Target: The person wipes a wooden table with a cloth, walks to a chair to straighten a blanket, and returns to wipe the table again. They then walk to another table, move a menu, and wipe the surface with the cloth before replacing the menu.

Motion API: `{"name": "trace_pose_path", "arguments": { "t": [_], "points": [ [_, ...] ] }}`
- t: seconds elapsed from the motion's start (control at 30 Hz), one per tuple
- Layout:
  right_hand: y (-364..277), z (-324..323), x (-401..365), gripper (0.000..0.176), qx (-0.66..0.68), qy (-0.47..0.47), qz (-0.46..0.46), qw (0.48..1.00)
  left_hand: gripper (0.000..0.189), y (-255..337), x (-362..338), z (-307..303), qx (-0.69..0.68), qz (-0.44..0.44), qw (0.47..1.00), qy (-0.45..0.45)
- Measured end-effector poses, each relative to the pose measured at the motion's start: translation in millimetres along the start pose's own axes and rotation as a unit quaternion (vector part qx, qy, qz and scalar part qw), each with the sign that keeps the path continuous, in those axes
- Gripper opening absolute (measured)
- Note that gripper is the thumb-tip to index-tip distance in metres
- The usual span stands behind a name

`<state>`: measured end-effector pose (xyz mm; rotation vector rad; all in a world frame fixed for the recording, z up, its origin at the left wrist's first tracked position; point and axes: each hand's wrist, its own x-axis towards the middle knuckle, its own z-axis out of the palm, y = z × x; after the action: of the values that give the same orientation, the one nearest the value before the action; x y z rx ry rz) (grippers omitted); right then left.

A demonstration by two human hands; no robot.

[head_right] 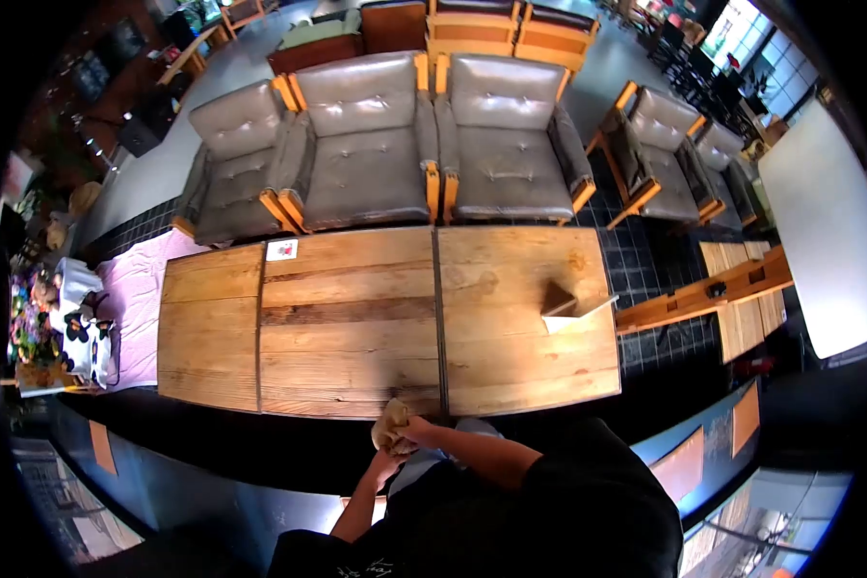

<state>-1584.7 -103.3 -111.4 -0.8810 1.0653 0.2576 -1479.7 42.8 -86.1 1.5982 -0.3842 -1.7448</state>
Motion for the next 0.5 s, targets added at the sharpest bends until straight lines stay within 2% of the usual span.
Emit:
{"name": "trace_pose_path", "arguments": {
  "t": [0.07,0.1,0.2,0.23,0.3,0.37,0.4,0.47,0.5],
  "points": [
    [-30.0,-17.2,-41.0,0.039,-0.191,-0.036,-0.064,0.979,0.061,23.2,-24.6,-2.3,-0.013,-0.056,0.998,0.022],
    [-54.1,-21.4,-72.1,0.037,-0.180,-0.062,-0.080,0.978,0.075,29.6,-37.5,3.0,-0.080,0.019,0.996,0.018],
    [-60.2,-32.1,-69.1,0.039,-0.319,-0.155,-0.125,0.927,0.083,95.5,-81.4,34.2,-0.220,0.102,0.967,0.075],
    [-65.8,-29.6,-68.4,0.045,-0.332,-0.179,-0.129,0.917,0.082,102.0,-81.8,36.3,-0.275,0.086,0.954,0.077],
    [-72.7,-28.8,-69.7,0.049,-0.317,-0.082,-0.057,0.943,0.074,96.8,-70.0,37.6,-0.149,0.176,0.969,0.090],
    [-116.8,-21.3,-117.8,0.048,-0.247,-0.170,-0.091,0.950,0.061,79.0,-49.4,33.1,0.017,0.267,0.954,0.133],
    [-138.5,-17.4,-142.1,0.047,-0.208,-0.216,-0.103,0.948,0.061,90.7,-57.0,33.6,0.108,0.296,0.935,0.164],
    [-120.2,-7.7,-93.0,0.042,-0.059,-0.338,-0.070,0.937,0.061,133.4,-85.0,30.6,0.284,0.338,0.867,0.233],
    [-108.1,7.1,-69.7,0.037,-0.029,-0.331,-0.062,0.941,0.059,126.4,-76.4,15.5,0.257,0.337,0.870,0.252]
  ]
}}
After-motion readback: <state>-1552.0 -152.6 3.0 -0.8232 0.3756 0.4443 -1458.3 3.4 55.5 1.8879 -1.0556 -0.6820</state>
